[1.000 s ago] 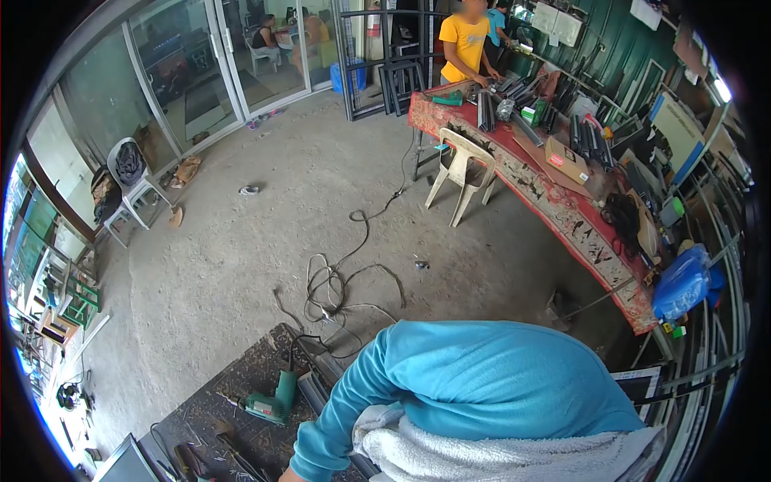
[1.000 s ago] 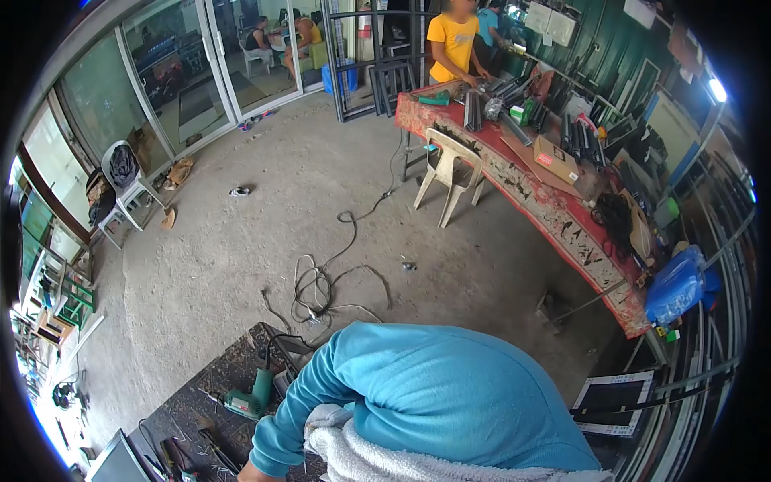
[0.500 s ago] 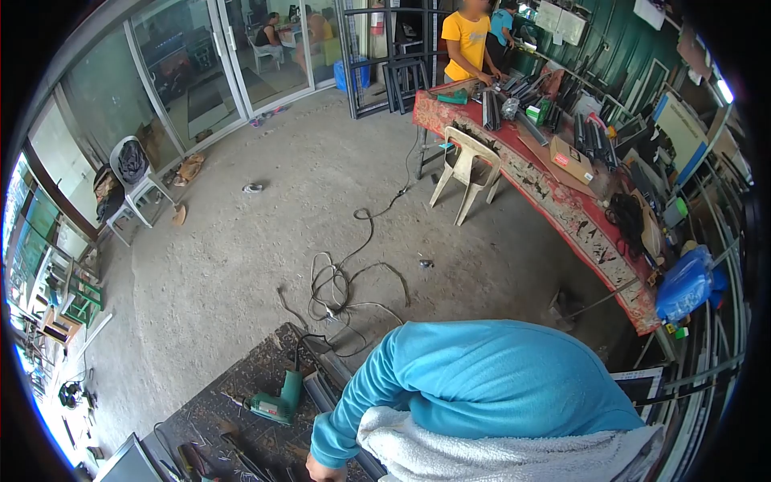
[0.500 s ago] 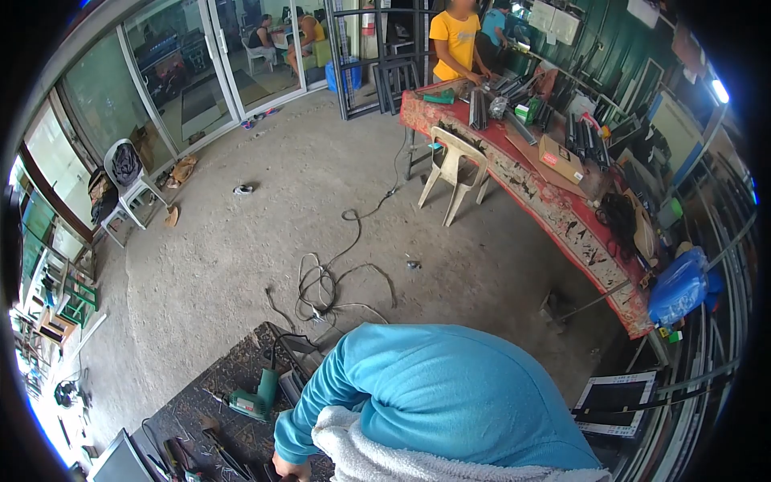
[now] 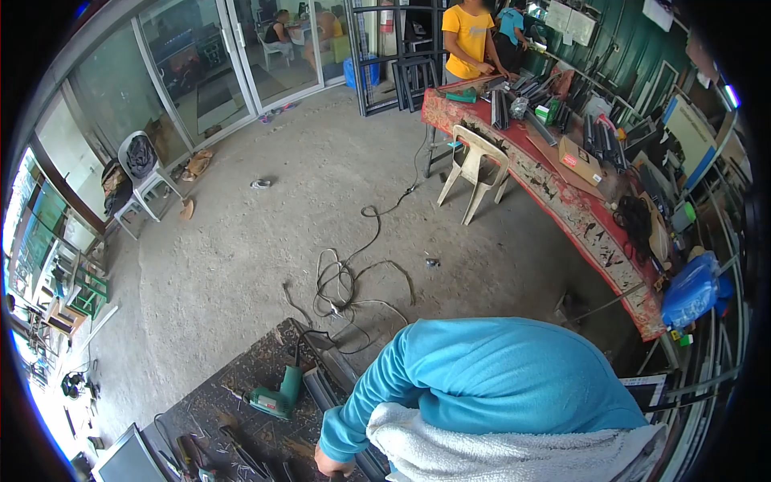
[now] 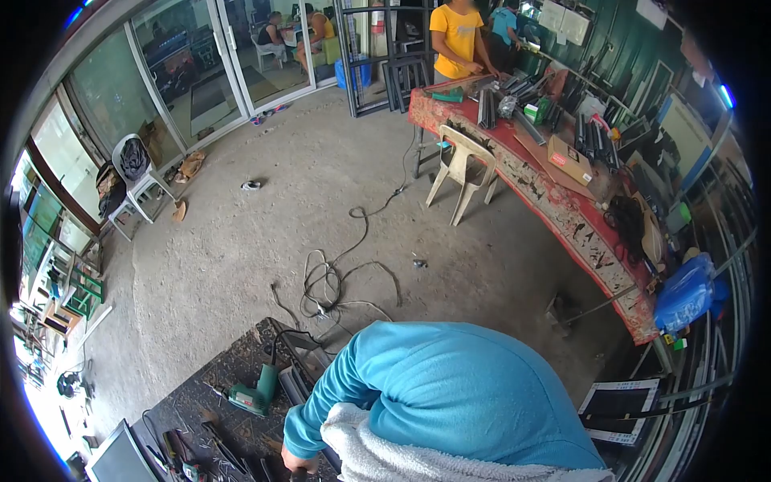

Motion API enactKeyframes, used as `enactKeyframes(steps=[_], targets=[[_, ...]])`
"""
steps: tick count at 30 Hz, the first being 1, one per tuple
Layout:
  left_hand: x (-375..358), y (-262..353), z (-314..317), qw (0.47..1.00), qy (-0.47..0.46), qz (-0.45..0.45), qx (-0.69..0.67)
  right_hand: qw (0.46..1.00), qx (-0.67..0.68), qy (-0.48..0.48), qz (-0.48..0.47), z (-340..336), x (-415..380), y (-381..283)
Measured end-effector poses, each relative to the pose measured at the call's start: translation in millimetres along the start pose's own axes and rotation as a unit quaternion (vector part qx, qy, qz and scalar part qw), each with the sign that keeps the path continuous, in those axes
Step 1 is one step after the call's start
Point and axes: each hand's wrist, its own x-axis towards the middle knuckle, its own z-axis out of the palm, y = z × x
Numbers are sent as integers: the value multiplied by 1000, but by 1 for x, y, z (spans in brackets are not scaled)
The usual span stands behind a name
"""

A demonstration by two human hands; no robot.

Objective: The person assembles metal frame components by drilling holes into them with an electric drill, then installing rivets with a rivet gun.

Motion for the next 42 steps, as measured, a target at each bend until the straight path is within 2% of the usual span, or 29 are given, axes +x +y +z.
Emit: enactKeyframes(steps=[7,11,13,15,17,19,22,24,25,26,29,32,34,40,42], targets=[[-22,-7,-13,999,-13,-41,10,999,-37,8,15,-6,-28,2],[-42,-9,-31,995,-30,-92,20,990,28,111,-77,-42,-29,7],[-54,-7,-45,991,-44,-123,28,995,-1,99,22,-78,-28,-13],[-66,-11,-57,987,-56,-145,39,987,3,159,-13,-108,-24,-16],[-65,-21,-46,993,-23,-112,25,979,14,202,-32,-131,-16,-4],[-58,-28,-35,996,-8,-86,30,975,5,200,-95,-165,-10,13],[-57,-42,-23,996,-15,-66,58,946,13,279,-166,-206,-5,44],[-71,-46,-25,994,-31,-76,69,957,57,274,-73,-239,1,66],[-72,-47,-19,979,-83,-124,139,966,120,228,-23,-254,8,86],[-70,-42,-13,968,-79,-170,167,960,158,231,8,-269,9,97],[-58,-16,-31,960,-70,-241,126,943,190,249,115,-310,15,117],[-46,22,-49,949,-65,-293,94,896,296,314,101,-316,35,167],[-39,46,-48,943,-68,-315,78,870,372,305,110,-326,44,183],[-2,91,-82,938,-132,-316,54,769,535,338,95,-313,75,245],[11,100,-89,934,-153,-319,45,750,546,363,90,-305,77,258]])
